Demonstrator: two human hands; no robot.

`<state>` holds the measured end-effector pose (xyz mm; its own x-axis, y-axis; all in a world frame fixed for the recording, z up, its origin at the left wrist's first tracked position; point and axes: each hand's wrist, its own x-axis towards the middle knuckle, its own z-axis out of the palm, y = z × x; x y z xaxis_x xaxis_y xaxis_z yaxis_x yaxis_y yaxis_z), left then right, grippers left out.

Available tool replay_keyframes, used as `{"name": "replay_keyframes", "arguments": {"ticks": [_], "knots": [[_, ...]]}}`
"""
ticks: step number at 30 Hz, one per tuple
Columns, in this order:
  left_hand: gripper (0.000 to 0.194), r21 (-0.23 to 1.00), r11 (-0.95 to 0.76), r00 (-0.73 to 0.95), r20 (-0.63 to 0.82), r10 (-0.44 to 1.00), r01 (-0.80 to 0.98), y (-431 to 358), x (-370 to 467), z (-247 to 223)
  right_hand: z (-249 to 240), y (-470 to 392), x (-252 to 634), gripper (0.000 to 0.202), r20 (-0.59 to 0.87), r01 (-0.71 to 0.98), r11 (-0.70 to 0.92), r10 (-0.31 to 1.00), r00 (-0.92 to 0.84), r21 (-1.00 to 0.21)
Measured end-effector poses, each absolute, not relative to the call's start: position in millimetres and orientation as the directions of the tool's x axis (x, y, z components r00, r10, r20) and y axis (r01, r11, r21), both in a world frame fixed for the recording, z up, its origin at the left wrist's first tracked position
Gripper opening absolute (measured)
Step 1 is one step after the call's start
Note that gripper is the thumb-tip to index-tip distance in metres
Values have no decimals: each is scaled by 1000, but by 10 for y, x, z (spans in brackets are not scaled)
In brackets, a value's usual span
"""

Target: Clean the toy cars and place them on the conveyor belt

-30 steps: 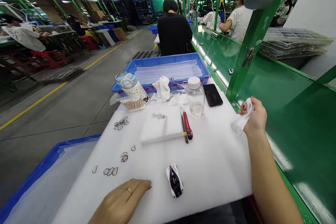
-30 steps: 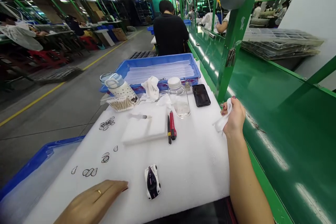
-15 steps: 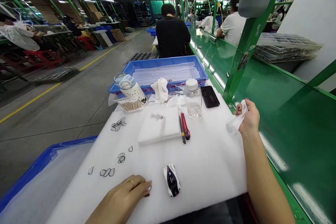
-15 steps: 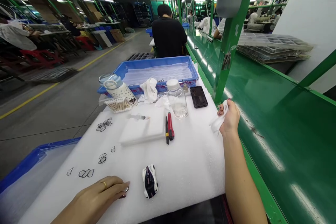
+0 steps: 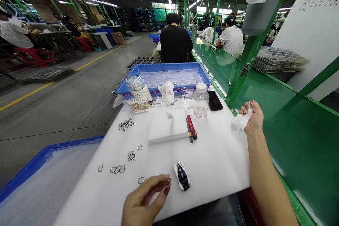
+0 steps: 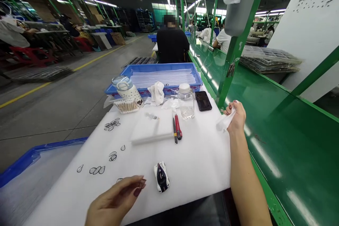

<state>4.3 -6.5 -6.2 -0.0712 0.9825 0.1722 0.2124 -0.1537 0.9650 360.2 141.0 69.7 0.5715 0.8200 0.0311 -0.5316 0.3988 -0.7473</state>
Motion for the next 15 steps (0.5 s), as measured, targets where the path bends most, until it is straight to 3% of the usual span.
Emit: {"name": "replay_keyframes", "arguments": {"ticks": [2,5,7,11,13,15], "knots": [[27,990,21,-142,-41,989,-143,-80,266,-53,797,1274,3535,41,86,-516,414,835,544,-750],[31,855,160,-40,-206,978,-493,-37,481,-9,853,897,3247,41,244,-424,395,897,368,-815],[29,777,227,46,-248,968,-587,-3,513,4,782,583,2946,33,303,-312,338,940,155,-888],[27,700,261,121,-244,962,-665,17,453,-1,506,121,2359,22,165,96,203,938,-305,-975],[27,672,273,140,-246,959,-688,6,433,-1,395,50,2188,14,216,208,295,917,-335,-932],[29,651,276,146,-247,958,-708,-6,434,-3,330,62,2103,10,368,262,429,895,-251,-865]]}}
